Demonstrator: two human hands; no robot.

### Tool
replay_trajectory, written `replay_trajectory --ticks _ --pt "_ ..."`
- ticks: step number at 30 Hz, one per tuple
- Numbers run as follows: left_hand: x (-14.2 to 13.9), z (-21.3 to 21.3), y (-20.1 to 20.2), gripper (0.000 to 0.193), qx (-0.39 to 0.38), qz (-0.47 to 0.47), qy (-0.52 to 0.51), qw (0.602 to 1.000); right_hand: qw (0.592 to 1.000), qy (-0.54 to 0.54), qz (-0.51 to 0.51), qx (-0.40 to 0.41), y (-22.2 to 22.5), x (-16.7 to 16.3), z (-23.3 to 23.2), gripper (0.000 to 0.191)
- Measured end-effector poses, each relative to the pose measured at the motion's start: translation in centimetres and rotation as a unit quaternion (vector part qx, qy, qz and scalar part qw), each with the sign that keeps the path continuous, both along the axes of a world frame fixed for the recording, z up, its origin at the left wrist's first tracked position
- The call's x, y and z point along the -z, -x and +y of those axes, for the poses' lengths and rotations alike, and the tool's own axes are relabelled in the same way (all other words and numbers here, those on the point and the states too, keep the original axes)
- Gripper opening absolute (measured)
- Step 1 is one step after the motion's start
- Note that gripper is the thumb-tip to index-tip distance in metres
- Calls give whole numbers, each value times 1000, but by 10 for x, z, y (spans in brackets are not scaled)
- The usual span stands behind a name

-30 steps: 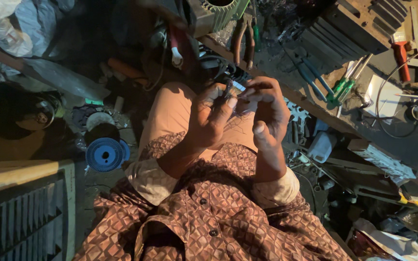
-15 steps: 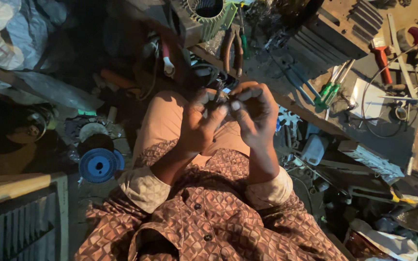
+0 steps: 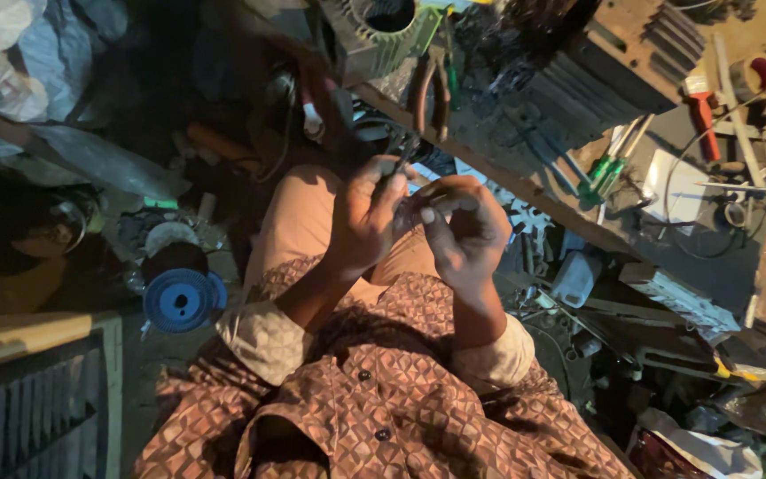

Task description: The person sits on the floor in a workshop and uses a yellow scraper to clean the interior of a cylindrical motor stator. After scraping, the person picks up a small metal component and manipulates it with both hands, inspecting and adjusting it.

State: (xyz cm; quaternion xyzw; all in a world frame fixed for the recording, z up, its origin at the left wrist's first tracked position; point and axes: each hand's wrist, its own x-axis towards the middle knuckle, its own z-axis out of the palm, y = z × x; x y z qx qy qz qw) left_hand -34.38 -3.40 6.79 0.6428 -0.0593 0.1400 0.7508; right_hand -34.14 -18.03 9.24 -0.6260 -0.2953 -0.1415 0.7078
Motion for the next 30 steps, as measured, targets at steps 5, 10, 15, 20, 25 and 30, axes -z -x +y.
replay_trajectory --ticks 5,10,15,20,25,30 --pt "0 -1 2 19 2 35 38 999 998 30 -43 21 8 -1 5 13" --pt "0 -1 5 19 8 27 47 998 995 59 -59 45 12 4 -1 12" --pt "0 -3 8 18 -19 -27 -29 999 999 -39 23 -4 6 10 -13 8" --pt "-5 -6 11 19 16 -5 -10 1000 986 -11 157 -47 -14 3 -25 11" --pt "-8 -3 12 20 7 -19 -47 999 978 -1 196 -69 -21 -1 -22 17" --pt "-8 -4 11 19 13 -15 -17 1000 982 4 176 -74 -22 1 -23 11"
